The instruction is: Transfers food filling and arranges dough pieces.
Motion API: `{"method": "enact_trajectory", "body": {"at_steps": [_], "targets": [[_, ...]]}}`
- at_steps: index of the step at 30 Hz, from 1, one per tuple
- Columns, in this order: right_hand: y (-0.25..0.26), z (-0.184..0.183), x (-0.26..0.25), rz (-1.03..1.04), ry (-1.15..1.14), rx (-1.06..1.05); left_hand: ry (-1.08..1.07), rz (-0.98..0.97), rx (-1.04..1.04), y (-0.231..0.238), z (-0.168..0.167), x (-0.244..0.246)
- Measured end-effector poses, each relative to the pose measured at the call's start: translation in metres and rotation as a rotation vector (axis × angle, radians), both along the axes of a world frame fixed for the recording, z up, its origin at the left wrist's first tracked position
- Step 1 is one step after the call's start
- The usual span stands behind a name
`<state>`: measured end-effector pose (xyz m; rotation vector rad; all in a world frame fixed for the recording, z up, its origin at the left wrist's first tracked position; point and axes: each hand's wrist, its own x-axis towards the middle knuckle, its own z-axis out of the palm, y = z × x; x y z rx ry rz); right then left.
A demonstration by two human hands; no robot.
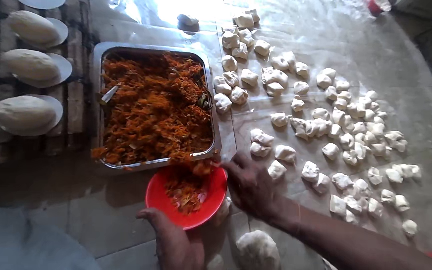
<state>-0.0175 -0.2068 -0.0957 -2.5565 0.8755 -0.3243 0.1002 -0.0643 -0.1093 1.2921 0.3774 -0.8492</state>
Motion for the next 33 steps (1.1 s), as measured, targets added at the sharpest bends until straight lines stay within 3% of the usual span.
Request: {"method": "enact_trajectory", "body": {"at_steps": [3, 10, 15, 21, 25, 28, 33], "targets": [[0.017, 0.002, -0.002, 0.047, -0.094, 0.004, 0.018, -0.009, 0.004, 0.001, -0.001, 0.002], [-0.034, -0.005, -0.010, -0.184, -0.048, -0.108, 0.018, -0.017, 0.009, 0.000, 0.002, 0.002], [0.000, -0.006, -0.011, 0.038, -0.087, 0.061, 0.017, -0.023, 0.002, 0.001, 0.001, 0.002], [-0.052, -0.013, 0.051, -0.049, -0.097, -0.056, 0.003, 0.002, 0.055, 0.006, -0.003, 0.004], [-0.074, -0.031, 0.090, 0.097, -0.034, -0.085, -0.039, 0.003, 0.080, 0.010, -0.001, 0.015], [-0.070, -0.033, 0.092, 0.200, 0.054, -0.040, -0.048, -0.012, 0.084, 0.011, -0.001, 0.018], [-0.072, -0.025, 0.092, 0.189, 0.140, 0.080, -0.047, -0.015, 0.063, 0.010, -0.003, 0.016]]}}
